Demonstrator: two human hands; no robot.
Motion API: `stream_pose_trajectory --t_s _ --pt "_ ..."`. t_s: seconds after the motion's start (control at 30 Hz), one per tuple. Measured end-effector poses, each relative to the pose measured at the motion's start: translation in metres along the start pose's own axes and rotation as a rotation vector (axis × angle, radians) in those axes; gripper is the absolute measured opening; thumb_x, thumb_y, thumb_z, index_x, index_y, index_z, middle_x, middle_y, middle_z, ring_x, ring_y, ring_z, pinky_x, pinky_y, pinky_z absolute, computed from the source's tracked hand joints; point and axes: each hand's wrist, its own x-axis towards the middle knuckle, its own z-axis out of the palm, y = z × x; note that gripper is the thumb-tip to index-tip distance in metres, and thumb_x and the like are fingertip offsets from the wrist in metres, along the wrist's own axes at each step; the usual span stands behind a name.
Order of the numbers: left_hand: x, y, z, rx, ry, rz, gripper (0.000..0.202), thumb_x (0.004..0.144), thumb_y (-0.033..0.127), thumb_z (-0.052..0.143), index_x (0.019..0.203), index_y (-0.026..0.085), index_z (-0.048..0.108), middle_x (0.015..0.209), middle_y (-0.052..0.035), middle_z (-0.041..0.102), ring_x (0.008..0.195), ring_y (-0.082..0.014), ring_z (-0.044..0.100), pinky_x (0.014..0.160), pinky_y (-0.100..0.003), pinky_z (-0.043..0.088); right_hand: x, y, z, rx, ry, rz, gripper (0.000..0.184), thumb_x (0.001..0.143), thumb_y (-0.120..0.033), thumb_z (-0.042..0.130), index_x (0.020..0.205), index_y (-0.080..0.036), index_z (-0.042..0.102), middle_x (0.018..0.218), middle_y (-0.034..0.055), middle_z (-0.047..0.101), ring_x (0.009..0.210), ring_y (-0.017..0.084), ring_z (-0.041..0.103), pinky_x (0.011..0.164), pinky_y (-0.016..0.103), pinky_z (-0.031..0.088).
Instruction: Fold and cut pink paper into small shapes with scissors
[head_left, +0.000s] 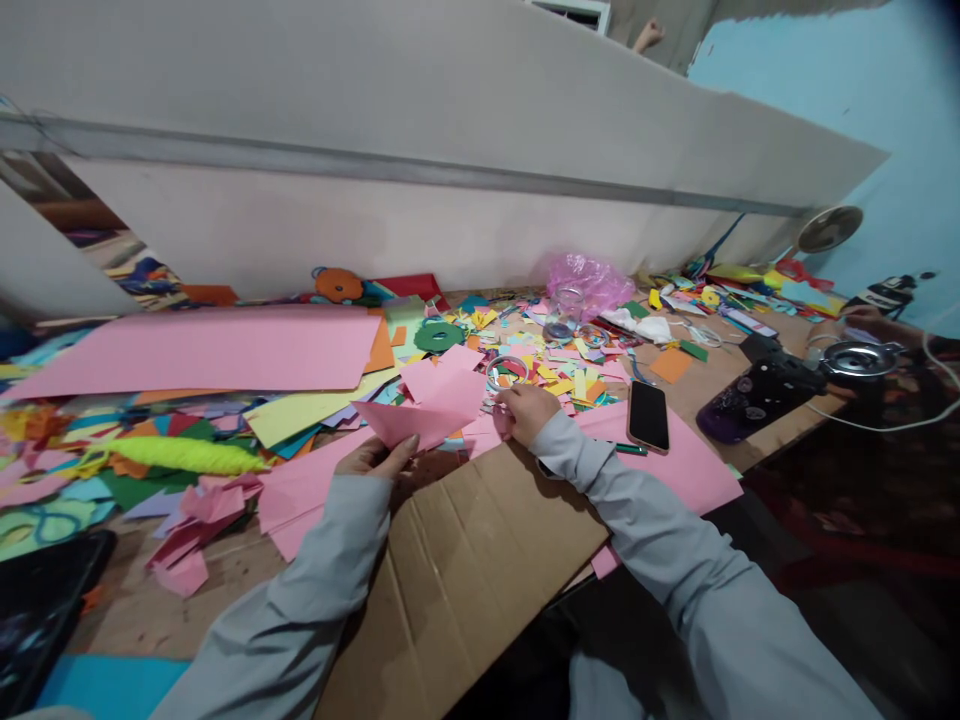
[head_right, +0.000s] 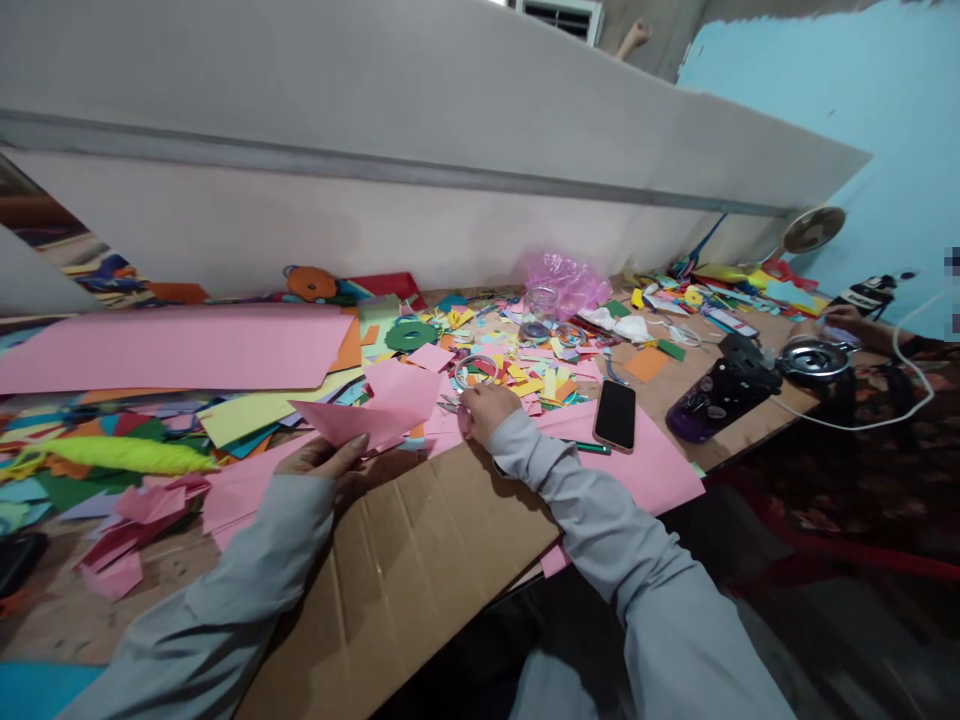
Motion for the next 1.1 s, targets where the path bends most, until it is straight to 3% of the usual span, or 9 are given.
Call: stream_pose_trajectory --t_s 0.2,0.37,0.5,0.6,0.8,1.0,1.1 --pt "-0.005 0.008 0.001 0.016 0.011 -0.038 0.051 0.045 0.047 0.086 0.079 0.013 0.067 0.055 0.0019 0.064 0.044 -0.0102 0.054 0.041 -0.02 0.041 -0.003 0.001 -0.007 -0.012 0.055 0.08 0.021 0.079 -0.021 0.052 0.097 -0.017 0.063 0.099 0.0109 0.069 0.09 0.023 0.062 0.071 0.03 0.041" --pt "-0.01 0.014 0.004 0.002 0.027 -0.063 0.05 0.044 0.046 0.086 0.076 0.013 0.065 0.054 0.0027 0.063 0.04 -0.0103 0.053 0.037 -0.02 0.04 -0.006 0.005 -0.021 0.119 0.013 0.193 0.025 0.082 -0.026 0.047 0.103 -0.02 0.058 0.085 0.0054 0.068 0.075 0.021 0.061 0.062 0.027 0.036" --pt "-0.008 0.012 0.001 -0.009 0.014 -0.082 0.047 0.05 0.048 0.083 0.078 0.015 0.065 0.051 0.0048 0.061 0.032 -0.0081 0.046 0.033 -0.02 0.036 -0.002 0.007 -0.02 0.362 -0.002 0.137 0.021 0.084 -0.024 0.044 0.102 -0.019 0.054 0.082 0.0024 0.065 0.071 0.018 0.058 0.062 0.025 0.037" --pt "-0.002 0.007 -0.003 0.027 0.045 -0.041 0.047 0.052 0.05 0.082 0.079 0.014 0.066 0.051 0.0031 0.063 0.035 -0.0103 0.051 0.035 -0.021 0.039 0.001 0.009 -0.014 0.495 0.045 0.092 0.016 0.085 -0.025 0.043 0.096 -0.019 0.053 0.079 0.001 0.062 0.069 0.016 0.055 0.063 0.025 0.038" --pt "0.007 0.0 -0.006 0.045 0.086 0.07 0.048 0.05 0.047 0.084 0.08 0.013 0.071 0.058 -0.001 0.068 0.05 -0.0118 0.06 0.048 -0.02 0.047 0.001 0.011 -0.014 0.477 0.148 0.055 0.024 0.09 -0.026 0.043 0.11 -0.017 0.053 0.093 0.0058 0.065 0.082 0.018 0.06 0.073 0.028 0.043" --pt "0.002 0.002 -0.003 0.045 0.098 0.024 0.045 0.051 0.049 0.082 0.076 0.015 0.068 0.051 0.0011 0.064 0.042 -0.0131 0.055 0.038 -0.022 0.044 -0.002 0.011 -0.024 0.258 -0.042 0.096 0.045 0.082 -0.022 0.06 0.127 -0.02 0.053 0.114 0.0096 0.066 0.098 0.023 0.062 0.081 0.03 0.044" --pt "0.002 0.002 -0.004 0.061 0.119 0.035 0.041 0.054 0.046 0.081 0.077 0.015 0.068 0.052 0.0011 0.065 0.042 -0.0126 0.055 0.038 -0.021 0.044 -0.003 0.012 -0.027 0.287 -0.123 0.123 0.036 0.087 -0.027 0.056 0.122 -0.022 0.059 0.107 0.0066 0.069 0.093 0.021 0.064 0.076 0.028 0.044"
